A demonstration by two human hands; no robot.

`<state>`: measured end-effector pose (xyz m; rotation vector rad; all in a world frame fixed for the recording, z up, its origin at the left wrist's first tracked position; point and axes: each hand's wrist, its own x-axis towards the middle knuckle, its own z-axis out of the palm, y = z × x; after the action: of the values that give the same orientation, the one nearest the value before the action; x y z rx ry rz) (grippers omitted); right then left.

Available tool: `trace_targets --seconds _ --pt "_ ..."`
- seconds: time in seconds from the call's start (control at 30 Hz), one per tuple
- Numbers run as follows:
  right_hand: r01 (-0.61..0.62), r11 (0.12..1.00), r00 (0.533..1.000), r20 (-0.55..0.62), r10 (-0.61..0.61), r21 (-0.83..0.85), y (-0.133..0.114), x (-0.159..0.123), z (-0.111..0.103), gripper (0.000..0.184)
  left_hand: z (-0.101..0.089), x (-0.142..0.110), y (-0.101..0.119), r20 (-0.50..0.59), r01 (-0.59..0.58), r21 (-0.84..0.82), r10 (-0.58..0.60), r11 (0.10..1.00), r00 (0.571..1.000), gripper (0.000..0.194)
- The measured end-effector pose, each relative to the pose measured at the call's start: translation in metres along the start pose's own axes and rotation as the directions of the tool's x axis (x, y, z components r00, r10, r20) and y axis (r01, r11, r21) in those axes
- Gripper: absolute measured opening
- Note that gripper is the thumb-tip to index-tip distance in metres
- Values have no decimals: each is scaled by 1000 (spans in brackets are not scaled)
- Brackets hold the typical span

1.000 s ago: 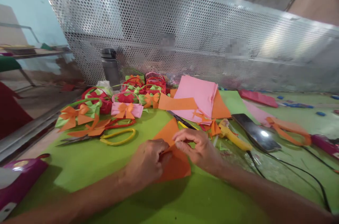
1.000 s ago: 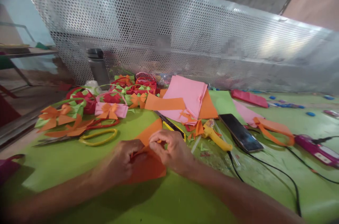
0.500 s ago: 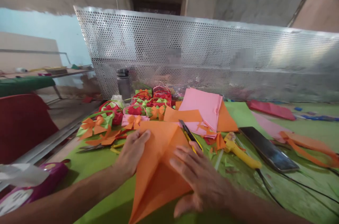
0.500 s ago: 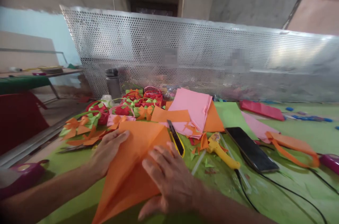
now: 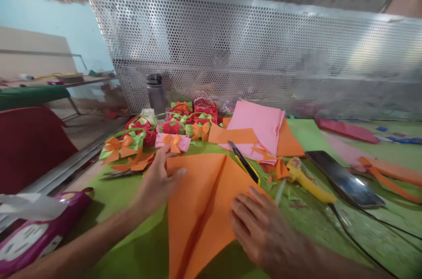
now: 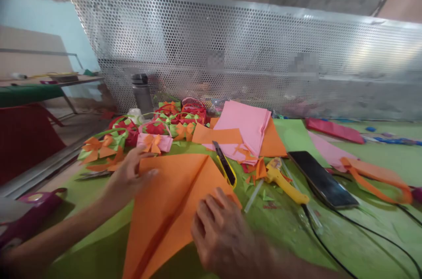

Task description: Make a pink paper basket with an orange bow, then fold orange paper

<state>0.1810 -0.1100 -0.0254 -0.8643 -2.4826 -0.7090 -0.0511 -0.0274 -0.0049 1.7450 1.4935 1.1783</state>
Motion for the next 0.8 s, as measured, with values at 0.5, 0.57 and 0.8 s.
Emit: trace_targets --seconds 0.5,0.57,0.8 --pt "-90 988 963 265 53 129 -9 2 -15 10 6 -71 13 806 -739 378 194 557 559 53" --pt "-100 983 944 326 44 157 -9 2 -17 8 5 -69 16 814 -752 360 209 553 543 47" --pt "-412 738 826 560 56 534 3 10 -33 31 -2 -71 44 872 -742 346 95 574 480 45"
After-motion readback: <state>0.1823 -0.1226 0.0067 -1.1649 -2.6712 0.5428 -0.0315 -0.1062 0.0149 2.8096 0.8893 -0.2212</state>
